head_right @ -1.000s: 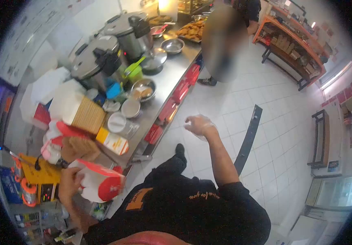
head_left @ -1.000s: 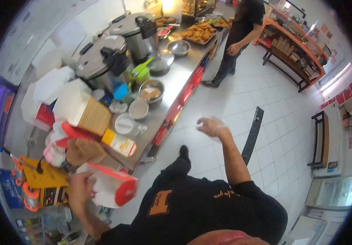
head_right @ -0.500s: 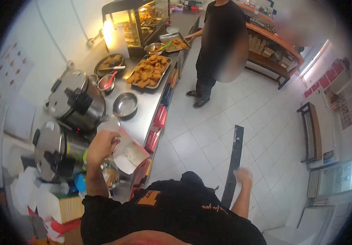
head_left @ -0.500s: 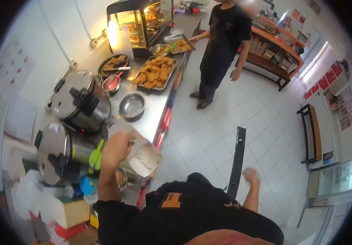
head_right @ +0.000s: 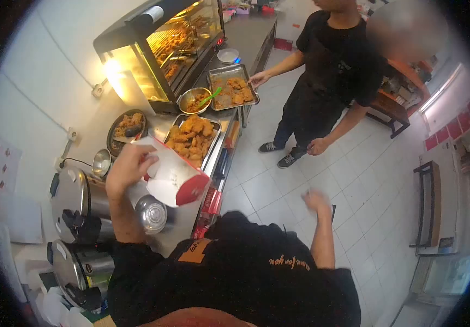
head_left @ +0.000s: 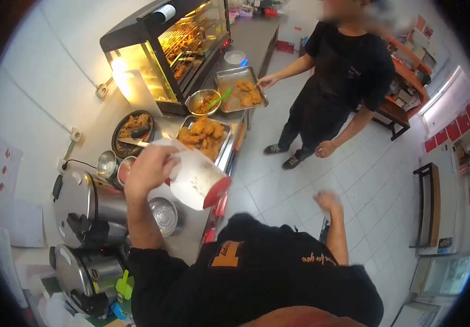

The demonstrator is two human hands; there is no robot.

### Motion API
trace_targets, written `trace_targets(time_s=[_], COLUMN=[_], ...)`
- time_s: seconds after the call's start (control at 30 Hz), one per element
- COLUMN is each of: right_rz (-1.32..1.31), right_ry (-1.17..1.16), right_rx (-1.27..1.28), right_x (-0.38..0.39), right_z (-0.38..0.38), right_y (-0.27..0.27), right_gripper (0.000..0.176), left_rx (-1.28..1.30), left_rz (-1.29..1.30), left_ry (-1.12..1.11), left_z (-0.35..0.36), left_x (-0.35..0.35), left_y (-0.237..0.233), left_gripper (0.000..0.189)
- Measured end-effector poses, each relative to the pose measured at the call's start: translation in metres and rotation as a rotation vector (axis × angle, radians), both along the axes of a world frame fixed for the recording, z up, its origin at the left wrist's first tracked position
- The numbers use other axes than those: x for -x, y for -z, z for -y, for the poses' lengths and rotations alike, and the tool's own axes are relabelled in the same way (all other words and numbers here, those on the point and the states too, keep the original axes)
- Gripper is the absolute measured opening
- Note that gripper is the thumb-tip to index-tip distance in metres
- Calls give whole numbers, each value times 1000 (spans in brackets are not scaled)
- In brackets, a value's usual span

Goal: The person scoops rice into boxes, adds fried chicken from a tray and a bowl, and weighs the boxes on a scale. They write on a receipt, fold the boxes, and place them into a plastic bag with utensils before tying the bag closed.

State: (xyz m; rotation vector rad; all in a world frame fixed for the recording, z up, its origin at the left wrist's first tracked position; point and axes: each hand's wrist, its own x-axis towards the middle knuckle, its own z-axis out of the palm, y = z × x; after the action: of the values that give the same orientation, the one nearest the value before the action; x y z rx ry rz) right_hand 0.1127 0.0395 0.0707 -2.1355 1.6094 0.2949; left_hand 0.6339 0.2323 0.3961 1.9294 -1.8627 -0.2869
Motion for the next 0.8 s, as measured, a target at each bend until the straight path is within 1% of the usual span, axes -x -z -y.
trace_targets(time_s=[0.03, 0.1, 0.13, 0.17, 0.23, 0.27, 0.37, 0.4, 0.5, 0.53, 0.57, 0.63, 0.67, 0.7, 0.77, 0.8], right_rz=[2, 129, 167, 207, 254, 274, 230, 249, 476, 477, 476, 468, 392, 416, 467, 391], right_ry=[-96, -149, -180, -209, -256, -279, -283, -325, -241, -288, -321, -397, -403, -453, -550, -544], right_rx=[17, 171, 115, 53, 17, -4, -118, -101, -356, -355, -333, -282, -289, -309, -368, -390], right_x=[-32, -89, -126, -158, -193, -207, -237, -246, -263, -276, -288, -309, -320, -333, -358, -376], right_z=[47, 119, 142, 163, 214, 237, 291, 301, 352, 368, 386, 427, 447, 472, 515, 532], right_y=[-25, -59, -98, -126, -107, -93, -55, -65, -36, -50, -46, -37, -37, -35, -30, -55], right_gripper=[45, 43, 42, 41, 41, 40, 39, 39, 40, 39, 36, 28, 32, 33, 35, 35], left_rx=[-13, -17, -11, 1, 11, 18, -7, 27, 100, 95, 95, 120, 52, -21, 42, 29], left_rz=[16, 49, 21, 30, 46, 58, -56, -10, 124, 92, 60, 98, 53, 6, 83, 40], left_ry=[-11, -35, -55, -64, -73, -118, -141, -134, -120, -116, -113, -176, -255, -334, -421, -463], left_z=[27, 82, 109, 137, 189, 215, 295, 324, 405, 439, 475, 549, 586, 622, 693, 725], left_x=[-10, -28, -39, -51, -76, -85, -119, -128, -154, -172, -192, -208, -215, -223, -245, -250], left_y=[-1, -10, -9, -6, -2, -1, 0, -1, 6, 18, 34, 47, 56, 67, 117, 131], left_gripper=[16, 17, 17, 18, 18, 19, 19, 19, 20, 24, 27, 27, 25, 23, 23, 22])
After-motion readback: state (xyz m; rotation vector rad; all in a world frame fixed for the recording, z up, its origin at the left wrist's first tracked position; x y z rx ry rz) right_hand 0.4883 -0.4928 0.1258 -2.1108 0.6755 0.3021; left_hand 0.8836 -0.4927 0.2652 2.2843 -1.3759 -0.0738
